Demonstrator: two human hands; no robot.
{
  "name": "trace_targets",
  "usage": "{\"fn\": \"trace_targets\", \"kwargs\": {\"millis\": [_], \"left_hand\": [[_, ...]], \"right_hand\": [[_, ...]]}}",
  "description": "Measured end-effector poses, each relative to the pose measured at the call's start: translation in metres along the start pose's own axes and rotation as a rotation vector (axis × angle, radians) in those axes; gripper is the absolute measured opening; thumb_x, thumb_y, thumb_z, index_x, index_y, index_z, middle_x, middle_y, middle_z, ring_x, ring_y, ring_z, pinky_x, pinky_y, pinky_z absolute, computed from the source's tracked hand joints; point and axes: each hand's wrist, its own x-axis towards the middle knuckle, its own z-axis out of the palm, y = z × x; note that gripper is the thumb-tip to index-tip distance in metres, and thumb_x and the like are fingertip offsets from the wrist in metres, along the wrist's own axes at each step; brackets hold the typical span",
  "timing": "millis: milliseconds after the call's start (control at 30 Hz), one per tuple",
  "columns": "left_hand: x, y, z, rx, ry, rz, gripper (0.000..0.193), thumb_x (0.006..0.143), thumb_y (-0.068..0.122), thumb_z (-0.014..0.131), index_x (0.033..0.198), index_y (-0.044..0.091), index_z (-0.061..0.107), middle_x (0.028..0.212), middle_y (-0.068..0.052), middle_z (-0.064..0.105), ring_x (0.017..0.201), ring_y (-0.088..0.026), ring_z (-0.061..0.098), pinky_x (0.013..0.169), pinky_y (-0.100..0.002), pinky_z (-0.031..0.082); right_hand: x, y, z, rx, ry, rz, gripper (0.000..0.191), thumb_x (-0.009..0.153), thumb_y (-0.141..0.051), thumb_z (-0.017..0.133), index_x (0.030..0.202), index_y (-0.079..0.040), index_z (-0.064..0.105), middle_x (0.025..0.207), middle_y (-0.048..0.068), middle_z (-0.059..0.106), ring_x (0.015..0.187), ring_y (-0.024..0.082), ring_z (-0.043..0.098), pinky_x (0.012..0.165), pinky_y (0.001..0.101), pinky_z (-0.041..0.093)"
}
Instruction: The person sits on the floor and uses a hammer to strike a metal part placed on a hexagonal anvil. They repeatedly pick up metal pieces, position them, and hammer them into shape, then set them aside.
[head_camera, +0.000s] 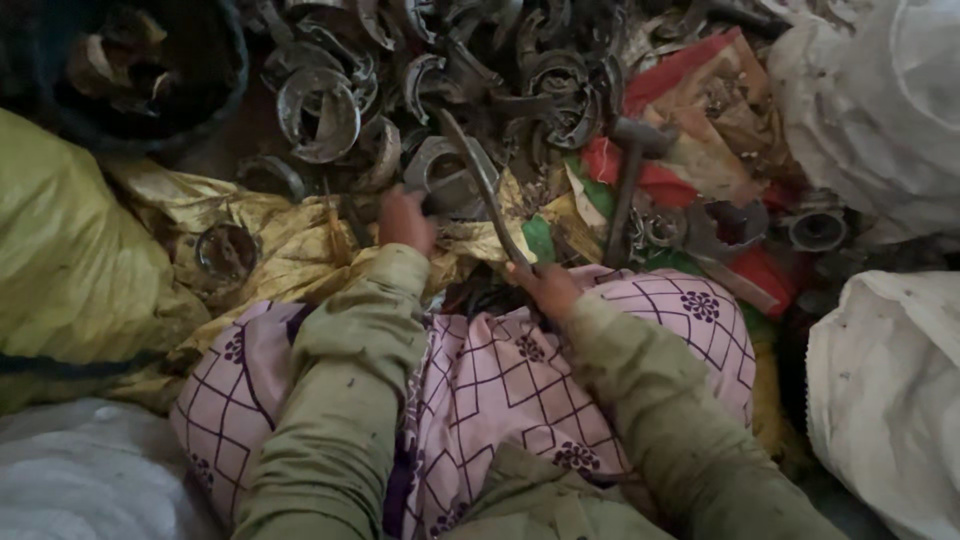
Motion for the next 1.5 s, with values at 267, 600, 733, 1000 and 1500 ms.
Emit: {"fn": "trace_targets", "kwargs": {"millis": [267, 600, 733, 1000, 1500], "left_hand": [[0.004, 0.019, -0.014, -0.111, 0.04, -0.017, 0.047, 0.063, 0.011, 0.086, 0.108, 0.002, 0.078, 0.116, -0.032, 0.065, 0.111, -0.05, 0.059, 0.099, -0.054, 0.047], [-0.005, 0.005, 0.009, 0.049, -0.055, -0.037, 0.039, 0.071, 0.007, 0.077, 0.109, 0.004, 0.077, 0.121, -0.028, 0.066, 0.114, -0.047, 0.06, 0.103, -0.052, 0.048], [-0.006, 0.007, 0.011, -0.005, -0.026, 0.023, 0.04, 0.068, 0.008, 0.077, 0.108, 0.003, 0.077, 0.117, -0.027, 0.066, 0.113, -0.047, 0.06, 0.101, -0.052, 0.048], [0.001, 0.013, -0.002, -0.114, 0.005, -0.026, 0.045, 0.065, 0.008, 0.08, 0.109, 0.005, 0.078, 0.11, -0.027, 0.067, 0.106, -0.046, 0.06, 0.095, -0.053, 0.048], [-0.004, -0.002, 0.007, -0.052, 0.012, -0.01, 0.049, 0.064, 0.008, 0.079, 0.113, 0.001, 0.074, 0.123, -0.031, 0.065, 0.119, -0.048, 0.057, 0.106, -0.052, 0.045]], "right_hand": [[-0.082, -0.068, -0.107, 0.838, 0.379, -0.209, 0.037, 0.109, -0.04, 0.053, 0.089, -0.008, 0.056, 0.06, 0.003, 0.053, 0.044, 0.014, 0.049, 0.041, 0.0303, 0.036], [0.004, 0.006, 0.012, 0.01, 0.191, -0.159, 0.048, 0.107, -0.044, 0.059, 0.088, -0.002, 0.071, 0.069, 0.015, 0.062, 0.065, 0.027, 0.06, 0.062, 0.0434, 0.045], [-0.008, -0.018, -0.01, 0.199, 0.074, -0.042, 0.051, 0.103, -0.048, 0.059, 0.094, 0.0, 0.073, 0.068, 0.017, 0.065, 0.063, 0.028, 0.063, 0.062, 0.0452, 0.048], [-0.089, -0.082, -0.101, 0.906, 0.568, -0.52, 0.032, 0.112, -0.04, 0.049, 0.102, -0.011, 0.059, 0.08, -0.001, 0.062, 0.064, 0.01, 0.06, 0.057, 0.0284, 0.046], [-0.054, -0.063, -0.067, 0.623, 0.239, -0.121, 0.038, 0.103, -0.033, 0.058, 0.118, 0.001, 0.066, 0.059, 0.004, 0.054, 0.048, 0.016, 0.05, 0.042, 0.0334, 0.039]]}}
